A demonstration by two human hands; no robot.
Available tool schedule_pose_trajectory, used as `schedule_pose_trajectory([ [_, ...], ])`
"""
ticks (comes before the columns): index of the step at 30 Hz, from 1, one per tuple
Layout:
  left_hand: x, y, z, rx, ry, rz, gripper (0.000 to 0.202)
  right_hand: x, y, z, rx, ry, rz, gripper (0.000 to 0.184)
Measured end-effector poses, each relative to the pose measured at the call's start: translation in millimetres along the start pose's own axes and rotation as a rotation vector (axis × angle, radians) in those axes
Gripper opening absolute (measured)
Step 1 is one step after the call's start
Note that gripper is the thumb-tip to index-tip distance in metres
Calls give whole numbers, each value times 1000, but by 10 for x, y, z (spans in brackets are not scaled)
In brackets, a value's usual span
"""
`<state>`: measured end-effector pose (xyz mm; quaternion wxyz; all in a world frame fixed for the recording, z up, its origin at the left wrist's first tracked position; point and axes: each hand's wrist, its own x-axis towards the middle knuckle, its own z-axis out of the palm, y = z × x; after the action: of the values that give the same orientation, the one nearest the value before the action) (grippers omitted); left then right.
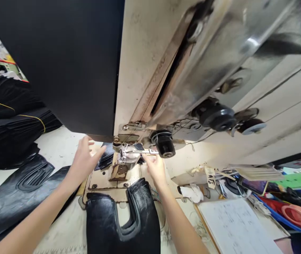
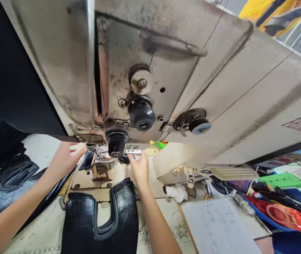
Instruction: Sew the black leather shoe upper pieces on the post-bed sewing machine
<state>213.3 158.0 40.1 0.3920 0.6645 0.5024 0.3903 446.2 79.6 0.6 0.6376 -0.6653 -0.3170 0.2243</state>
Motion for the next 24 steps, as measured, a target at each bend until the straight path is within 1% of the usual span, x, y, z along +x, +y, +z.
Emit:
schedule_pose_trajectory([
  [1,-200,-104,-50,45,1,12,52,-146,17,-122,-55,-9,8,31],
  [2,-415,-223,-93,90,-46,11,49,-315,28,-255,-103,-20,19,38],
  [3,-631,-356,-123,124,-107,1,49,-497,37,-388,-152,-37,32,44],
  [4,-830,-499,-136,151,-194,11,56,-680,48,-509,-204,-57,48,49],
  [5,-999,-646,-134,229,-235,101,66,-855,61,-609,-280,-86,64,56],
  [6,-1130,-789,-120,314,-257,178,71,-1013,76,-683,-390,-130,68,64],
  [8,-1271,-1035,-75,432,-263,269,67,-1252,110,-751,-599,-222,77,71],
  [9,-1291,-1126,-53,473,-260,300,66,-1330,125,-752,-687,-256,79,69],
  [11,-1277,-1229,-24,530,-255,337,67,-1421,151,-714,-804,-278,81,62],
  [12,-1262,-1240,-19,545,-249,356,68,-1446,163,-686,-842,-259,74,59],
  [13,-1253,-1227,-18,550,-233,373,67,-1465,176,-658,-864,-217,54,56],
  [15,-1255,-1132,-26,507,-177,374,61,-1502,209,-610,-852,-97,-36,54],
  [17,-1269,-960,-42,373,-174,296,45,-1538,244,-583,-738,25,-128,52],
  [18,-1270,-851,-53,269,-199,205,38,-1548,254,-576,-639,64,-137,48],
  [19,-1261,-728,-65,142,-234,82,36,-1547,252,-575,-508,75,-108,44],
  [20,-1239,-595,-78,-3,-275,-47,40,-1533,234,-577,-351,67,-47,43],
  [22,-1161,-315,-102,-310,-316,-289,62,-1458,139,-587,-2,18,108,51],
  [23,-1109,-176,-110,-442,-333,-370,69,-1402,64,-593,155,-20,177,57],
  [24,-1053,-42,-113,-535,-341,-431,64,-1336,-24,-597,282,-59,237,60],
])
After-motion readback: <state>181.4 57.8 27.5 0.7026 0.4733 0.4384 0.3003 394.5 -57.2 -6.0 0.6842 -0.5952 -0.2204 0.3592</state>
